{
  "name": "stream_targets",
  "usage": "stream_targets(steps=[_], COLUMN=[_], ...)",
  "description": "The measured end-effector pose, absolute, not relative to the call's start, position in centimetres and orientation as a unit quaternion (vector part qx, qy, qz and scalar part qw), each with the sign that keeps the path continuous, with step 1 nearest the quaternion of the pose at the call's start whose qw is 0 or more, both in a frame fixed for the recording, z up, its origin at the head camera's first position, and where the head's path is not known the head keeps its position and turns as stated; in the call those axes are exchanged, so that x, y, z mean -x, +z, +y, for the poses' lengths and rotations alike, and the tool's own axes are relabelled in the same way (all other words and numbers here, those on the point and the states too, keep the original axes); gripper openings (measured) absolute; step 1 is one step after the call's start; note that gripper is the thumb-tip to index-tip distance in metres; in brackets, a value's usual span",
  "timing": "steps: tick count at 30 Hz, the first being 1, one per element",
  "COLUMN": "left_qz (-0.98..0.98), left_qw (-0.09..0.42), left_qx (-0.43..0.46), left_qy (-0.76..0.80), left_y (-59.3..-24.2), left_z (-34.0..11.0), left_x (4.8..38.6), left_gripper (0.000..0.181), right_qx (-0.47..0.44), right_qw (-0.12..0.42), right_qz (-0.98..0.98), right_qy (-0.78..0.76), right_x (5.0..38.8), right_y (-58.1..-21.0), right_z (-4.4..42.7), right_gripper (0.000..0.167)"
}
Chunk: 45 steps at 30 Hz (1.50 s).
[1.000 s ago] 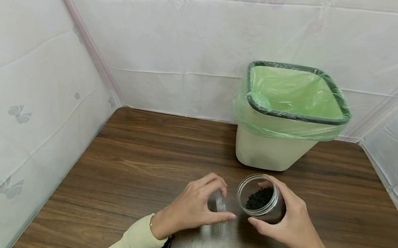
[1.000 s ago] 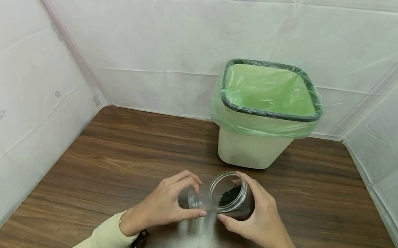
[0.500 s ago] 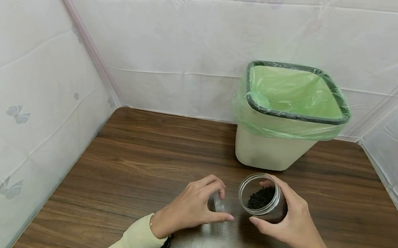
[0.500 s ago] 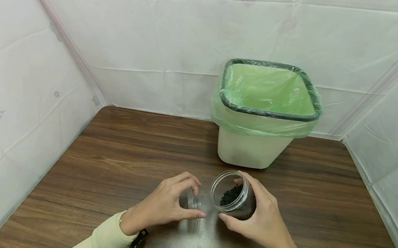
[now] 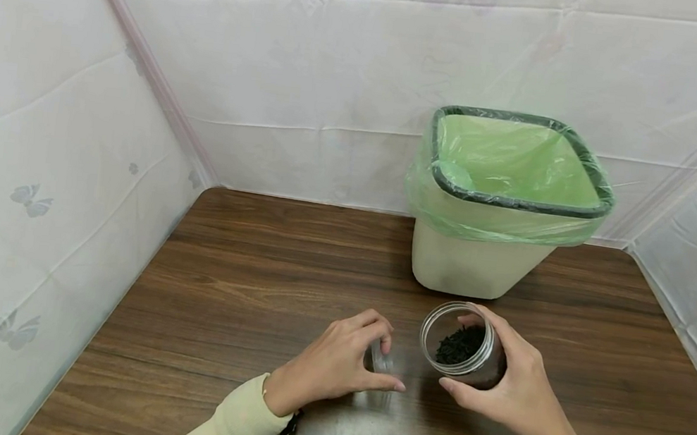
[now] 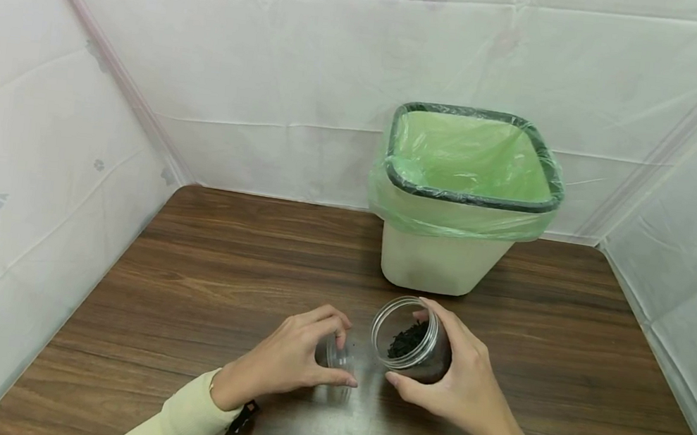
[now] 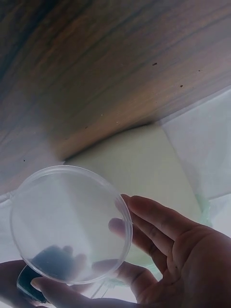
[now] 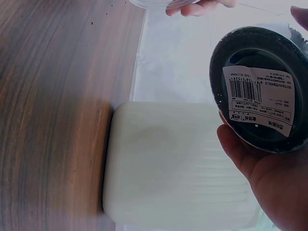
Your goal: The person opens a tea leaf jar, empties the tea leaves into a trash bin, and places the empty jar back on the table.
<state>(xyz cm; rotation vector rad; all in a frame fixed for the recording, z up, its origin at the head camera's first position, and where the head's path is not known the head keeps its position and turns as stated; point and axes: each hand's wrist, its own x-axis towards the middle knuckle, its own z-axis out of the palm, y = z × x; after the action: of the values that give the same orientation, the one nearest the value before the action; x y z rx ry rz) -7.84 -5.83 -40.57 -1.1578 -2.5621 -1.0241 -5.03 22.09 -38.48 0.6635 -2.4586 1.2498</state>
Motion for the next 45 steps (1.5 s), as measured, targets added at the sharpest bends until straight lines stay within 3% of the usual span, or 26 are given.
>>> stream_targets(steps=[37,45], left_qz=[-0.879,-0.891], left_qw=[-0.002,-0.02], left_qx=[0.378,0.378], left_qy=[-0.291,-0.251], left_y=[-41.1,-41.2], left_z=[-6.5,-6.7], left_x=[8.2,8.1], left_gripper=[0.049,0.058], right_qx=[-0.229,-0.22], right_qw=[0.174,0.169], right_qz=[-0.858,-0.86], right_qy=[0.426,0.428], right_x=[5.0,5.0], right_y=[-38.2,-38.1], right_z=[23.0,23.3], right_gripper=[0.105,0.104])
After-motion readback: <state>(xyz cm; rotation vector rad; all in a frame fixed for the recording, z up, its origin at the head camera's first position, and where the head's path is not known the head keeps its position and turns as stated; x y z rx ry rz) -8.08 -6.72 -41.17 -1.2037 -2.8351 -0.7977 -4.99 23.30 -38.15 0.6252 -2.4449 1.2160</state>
